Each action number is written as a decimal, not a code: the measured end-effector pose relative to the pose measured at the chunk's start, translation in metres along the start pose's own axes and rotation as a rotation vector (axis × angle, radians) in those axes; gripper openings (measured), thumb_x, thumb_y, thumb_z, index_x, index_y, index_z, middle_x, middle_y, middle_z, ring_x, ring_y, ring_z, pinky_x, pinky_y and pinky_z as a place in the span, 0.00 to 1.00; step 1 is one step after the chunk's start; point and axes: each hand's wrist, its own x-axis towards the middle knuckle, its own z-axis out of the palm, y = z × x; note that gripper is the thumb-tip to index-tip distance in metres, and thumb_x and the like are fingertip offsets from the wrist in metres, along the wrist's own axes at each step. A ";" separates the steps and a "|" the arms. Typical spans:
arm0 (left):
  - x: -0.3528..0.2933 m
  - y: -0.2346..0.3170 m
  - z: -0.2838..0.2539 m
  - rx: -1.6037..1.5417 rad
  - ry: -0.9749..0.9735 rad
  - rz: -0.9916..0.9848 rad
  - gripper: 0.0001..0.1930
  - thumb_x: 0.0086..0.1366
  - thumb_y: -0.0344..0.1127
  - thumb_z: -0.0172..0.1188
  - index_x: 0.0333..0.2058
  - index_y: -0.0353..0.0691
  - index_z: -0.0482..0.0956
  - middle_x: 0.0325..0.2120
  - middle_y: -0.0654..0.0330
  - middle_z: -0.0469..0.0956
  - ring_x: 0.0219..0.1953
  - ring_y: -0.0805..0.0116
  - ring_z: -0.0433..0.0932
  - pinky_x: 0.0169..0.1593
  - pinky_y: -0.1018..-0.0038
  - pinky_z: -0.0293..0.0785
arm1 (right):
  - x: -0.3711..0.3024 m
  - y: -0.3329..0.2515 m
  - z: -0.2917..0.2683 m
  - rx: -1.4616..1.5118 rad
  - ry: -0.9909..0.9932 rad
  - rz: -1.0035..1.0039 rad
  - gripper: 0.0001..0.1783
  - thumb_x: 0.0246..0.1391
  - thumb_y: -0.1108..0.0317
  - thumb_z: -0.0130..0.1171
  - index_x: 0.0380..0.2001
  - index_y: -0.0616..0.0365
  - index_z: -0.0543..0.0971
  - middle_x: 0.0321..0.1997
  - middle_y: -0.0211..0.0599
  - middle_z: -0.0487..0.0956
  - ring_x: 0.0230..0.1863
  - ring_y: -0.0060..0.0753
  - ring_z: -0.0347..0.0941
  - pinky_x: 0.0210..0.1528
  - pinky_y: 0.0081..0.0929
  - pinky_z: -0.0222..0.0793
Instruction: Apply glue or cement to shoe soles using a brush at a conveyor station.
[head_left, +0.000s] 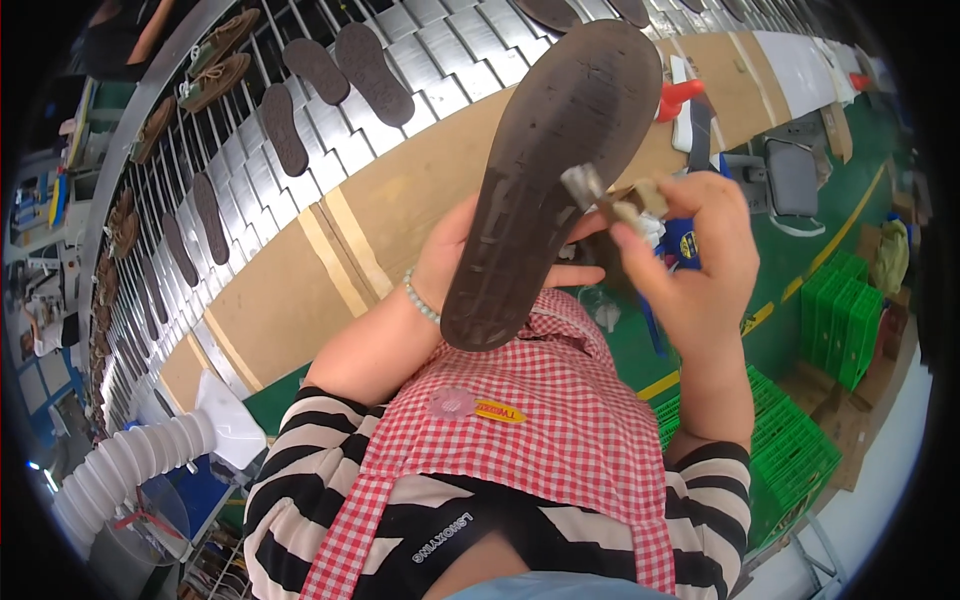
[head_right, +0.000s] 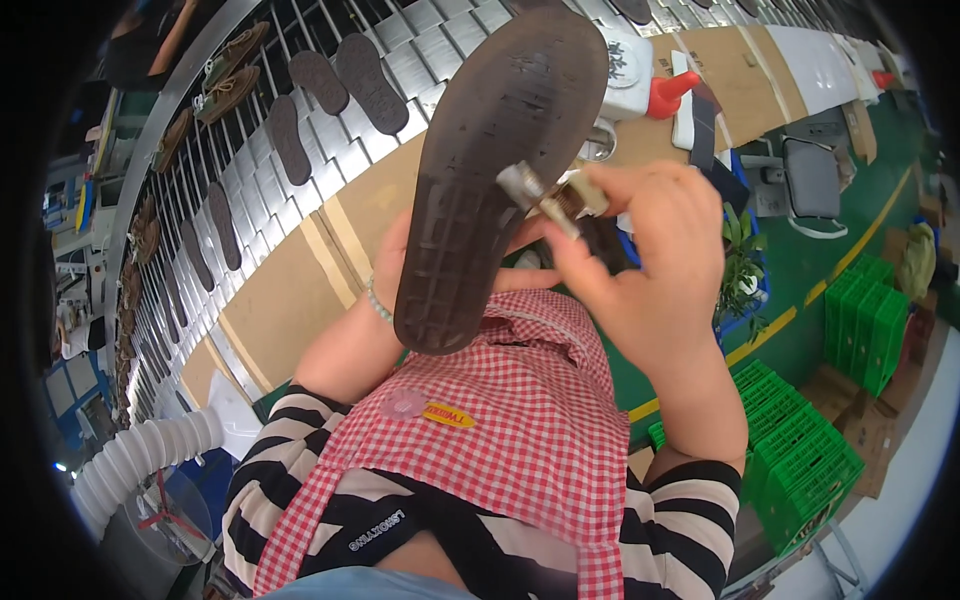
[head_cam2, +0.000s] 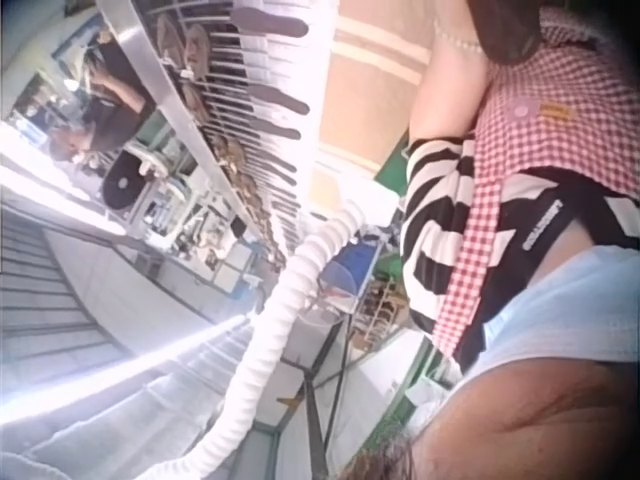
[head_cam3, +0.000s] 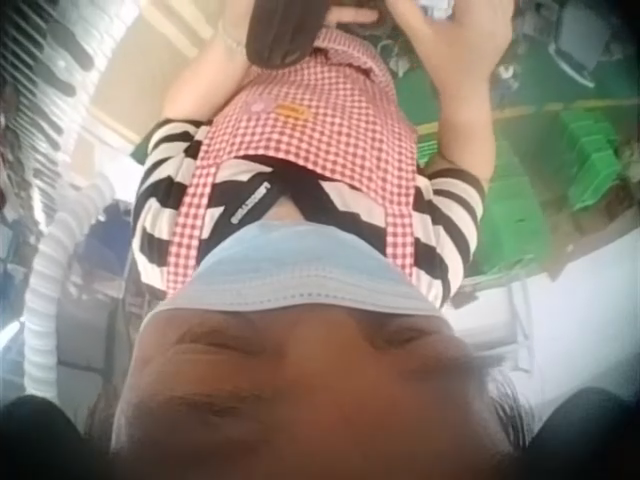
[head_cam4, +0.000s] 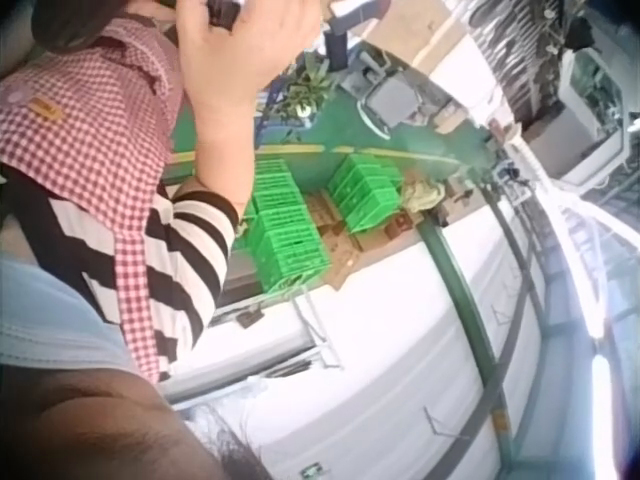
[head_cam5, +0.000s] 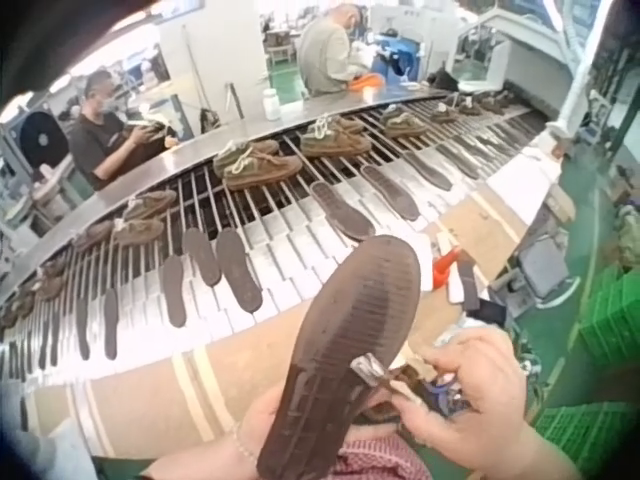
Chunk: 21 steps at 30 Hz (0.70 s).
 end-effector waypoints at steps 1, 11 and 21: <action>-0.002 -0.001 0.000 -0.049 0.010 -0.009 0.30 0.78 0.49 0.37 0.72 0.41 0.55 0.70 0.49 0.59 0.73 0.44 0.54 0.67 0.33 0.57 | 0.001 0.003 0.000 -0.065 0.058 0.033 0.23 0.36 0.71 0.74 0.40 0.58 0.81 0.34 0.32 0.78 0.40 0.39 0.74 0.48 0.35 0.67; -0.012 0.001 -0.020 -0.090 -0.082 -0.066 0.31 0.77 0.53 0.39 0.72 0.44 0.54 0.72 0.49 0.54 0.73 0.37 0.49 0.63 0.25 0.56 | 0.014 0.022 -0.004 -0.107 0.091 0.044 0.22 0.39 0.70 0.74 0.42 0.57 0.82 0.34 0.33 0.79 0.42 0.38 0.75 0.49 0.35 0.66; -0.011 0.054 -0.079 0.297 0.178 0.477 0.35 0.71 0.58 0.51 0.71 0.49 0.58 0.71 0.57 0.59 0.75 0.46 0.49 0.72 0.38 0.48 | -0.019 0.132 0.051 -0.372 0.092 0.213 0.22 0.46 0.67 0.71 0.47 0.52 0.82 0.38 0.36 0.80 0.45 0.43 0.75 0.49 0.41 0.68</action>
